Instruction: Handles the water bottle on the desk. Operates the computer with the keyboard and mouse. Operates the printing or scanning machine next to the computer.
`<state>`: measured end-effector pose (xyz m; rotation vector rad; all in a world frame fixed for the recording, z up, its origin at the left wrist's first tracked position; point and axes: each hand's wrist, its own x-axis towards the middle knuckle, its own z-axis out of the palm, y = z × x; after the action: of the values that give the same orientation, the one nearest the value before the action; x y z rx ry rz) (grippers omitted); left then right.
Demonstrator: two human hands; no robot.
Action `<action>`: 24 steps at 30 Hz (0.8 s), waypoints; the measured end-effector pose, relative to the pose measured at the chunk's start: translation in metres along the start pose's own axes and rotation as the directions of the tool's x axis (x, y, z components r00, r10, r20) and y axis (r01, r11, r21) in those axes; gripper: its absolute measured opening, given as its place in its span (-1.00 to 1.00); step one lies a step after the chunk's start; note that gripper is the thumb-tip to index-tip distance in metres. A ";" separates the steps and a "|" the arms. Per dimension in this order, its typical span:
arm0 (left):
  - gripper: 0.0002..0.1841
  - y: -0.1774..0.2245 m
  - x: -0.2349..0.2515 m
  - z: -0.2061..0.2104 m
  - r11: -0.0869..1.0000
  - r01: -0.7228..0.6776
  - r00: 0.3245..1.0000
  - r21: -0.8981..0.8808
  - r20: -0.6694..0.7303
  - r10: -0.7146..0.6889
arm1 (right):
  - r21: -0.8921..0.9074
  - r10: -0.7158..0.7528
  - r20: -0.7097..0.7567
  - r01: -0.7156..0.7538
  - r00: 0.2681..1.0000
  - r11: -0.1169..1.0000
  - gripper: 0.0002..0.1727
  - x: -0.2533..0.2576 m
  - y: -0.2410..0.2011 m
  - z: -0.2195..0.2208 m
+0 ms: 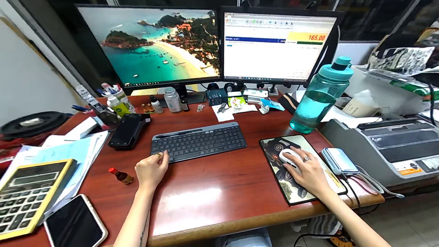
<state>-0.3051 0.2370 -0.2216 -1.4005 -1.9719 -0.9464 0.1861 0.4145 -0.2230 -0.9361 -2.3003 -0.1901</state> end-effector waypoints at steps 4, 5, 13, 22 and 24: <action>-0.46 -0.002 0.000 0.000 1.000 0.011 1.000 0.008 -0.007 -0.011 | 0.023 -0.189 -0.094 0.191 0.978 0.981 -0.54 0.035 -0.044 0.004; -0.46 -0.002 0.000 -0.001 1.000 0.017 1.000 0.005 -0.006 -0.017 | 0.068 -0.225 -0.092 0.231 0.970 0.971 -0.58 0.051 -0.060 0.008; -0.46 -0.004 -0.001 0.000 0.999 0.040 0.999 0.013 -0.008 -0.040 | 0.421 -0.144 0.281 0.013 0.949 0.907 -0.57 0.171 -0.123 0.094; -0.46 -0.003 0.003 0.000 1.000 0.022 0.999 0.014 -0.045 -0.021 | 0.314 -0.109 0.297 0.011 0.949 0.949 -0.59 0.184 -0.147 0.121; -0.46 -0.003 0.003 0.001 1.000 0.026 0.998 0.016 -0.050 -0.025 | 0.309 -0.103 0.276 0.013 0.956 0.951 -0.58 0.183 -0.145 0.126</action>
<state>-0.3094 0.2387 -0.2206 -1.3333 -1.9611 -0.9641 -0.0743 0.4582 -0.1957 -0.7765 -2.5298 0.2909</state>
